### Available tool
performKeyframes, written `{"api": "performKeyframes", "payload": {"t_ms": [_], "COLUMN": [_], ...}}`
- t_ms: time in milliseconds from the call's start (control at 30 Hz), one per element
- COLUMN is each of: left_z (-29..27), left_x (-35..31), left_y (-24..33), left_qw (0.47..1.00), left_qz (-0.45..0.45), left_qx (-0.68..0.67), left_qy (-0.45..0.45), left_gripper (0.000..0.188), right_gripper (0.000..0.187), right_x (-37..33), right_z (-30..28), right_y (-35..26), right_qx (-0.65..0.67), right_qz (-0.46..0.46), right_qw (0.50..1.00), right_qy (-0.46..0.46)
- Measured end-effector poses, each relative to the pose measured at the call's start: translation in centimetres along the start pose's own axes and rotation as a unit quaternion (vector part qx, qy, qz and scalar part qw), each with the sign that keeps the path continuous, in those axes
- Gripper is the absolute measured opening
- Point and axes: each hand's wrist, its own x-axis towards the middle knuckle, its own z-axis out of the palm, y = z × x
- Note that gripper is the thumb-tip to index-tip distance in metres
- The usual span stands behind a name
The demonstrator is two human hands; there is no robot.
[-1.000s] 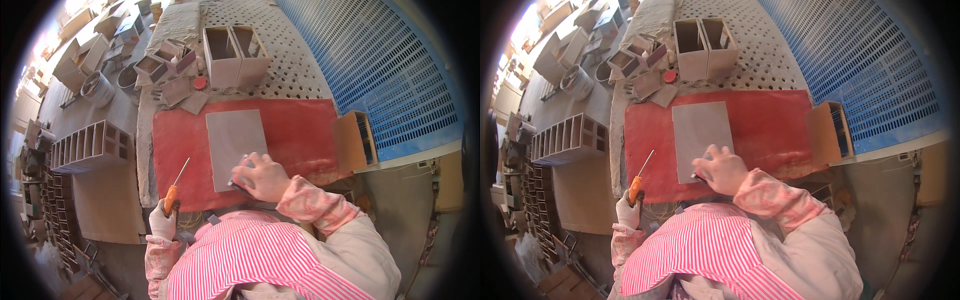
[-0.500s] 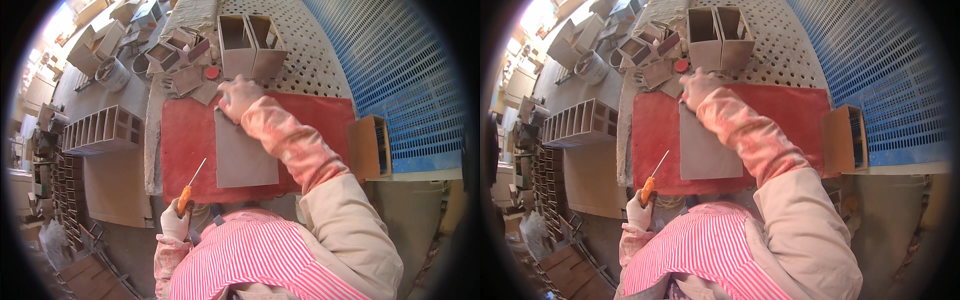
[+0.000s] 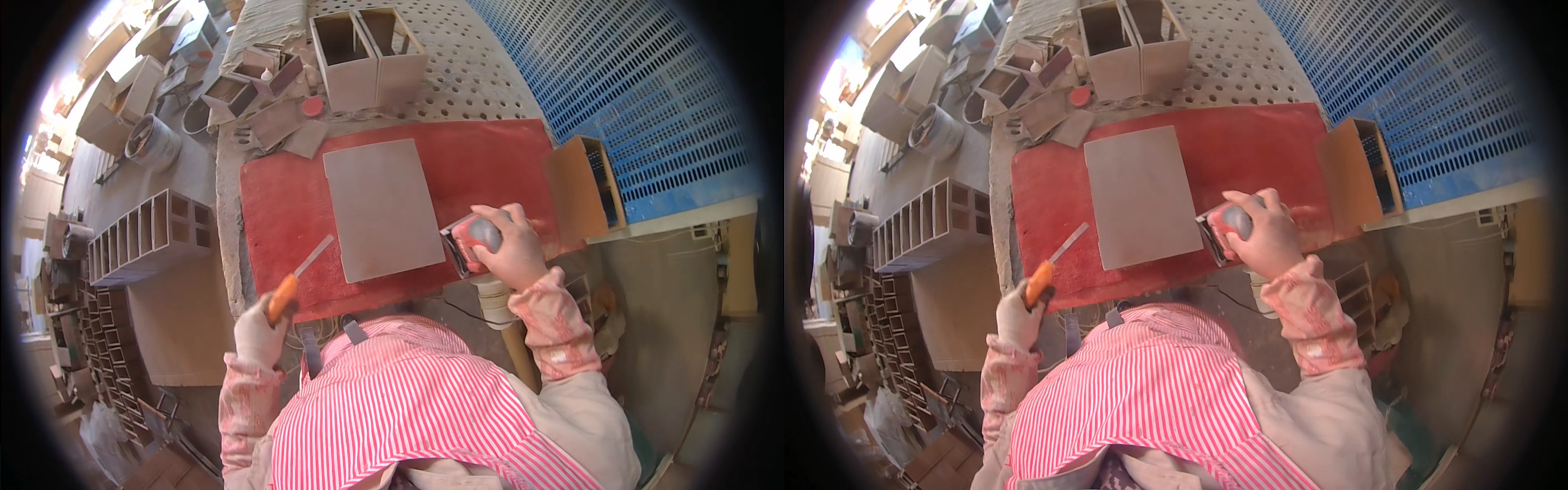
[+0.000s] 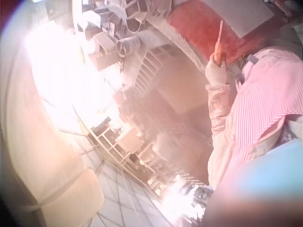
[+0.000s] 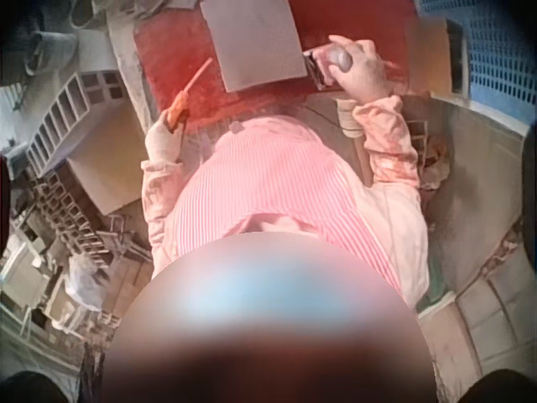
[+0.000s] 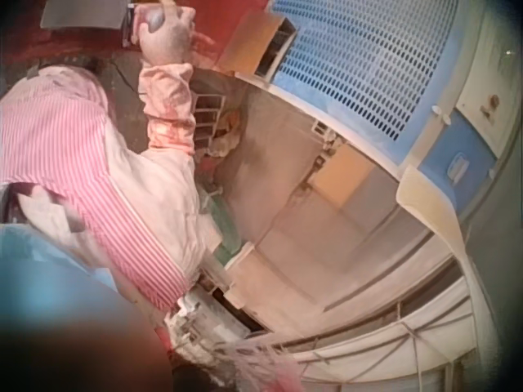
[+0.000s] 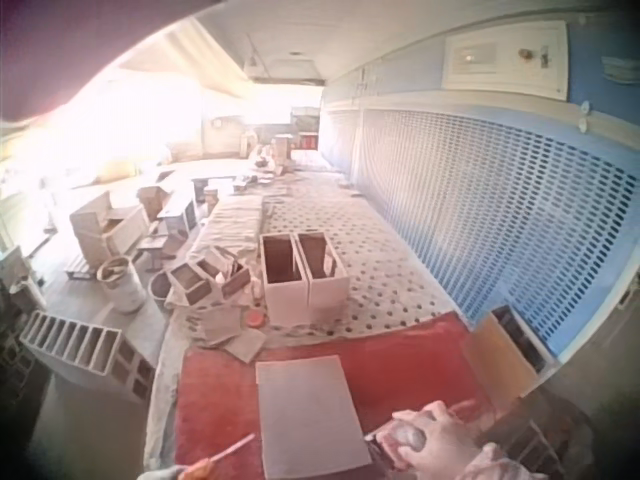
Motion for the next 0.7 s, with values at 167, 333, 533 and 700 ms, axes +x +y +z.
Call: {"api": "performKeyframes", "payload": {"t_ms": [167,333,533,700], "left_z": [4.0,11.5,14.5,5.4], "left_x": [10.6,11.9,8.7,12.8], "left_y": [-2.8,-1.2,8.2,17.0], "left_qw": [0.99,0.93,0.885,0.746], "left_qz": [0.067,0.283,0.181,0.145], "left_qx": [0.124,0.235,-0.34,-0.608], "left_qy": [0.028,-0.024,-0.262,-0.23], "left_gripper": [0.078,0.104,0.02,0.032], "right_gripper": [0.07,0.074,0.075,0.074], "right_x": [-6.0,-9.3,-9.9,-7.7], "right_z": [-0.5,-1.4,-5.4,-10.0], "right_y": [0.5,-1.0,-2.2,-2.9], "right_qx": [0.05,0.083,0.082,0.104], "right_qz": [0.036,0.072,0.05,0.01], "right_qw": [0.996,0.989,0.986,0.984], "right_qy": [0.065,0.102,0.135,0.147]}}
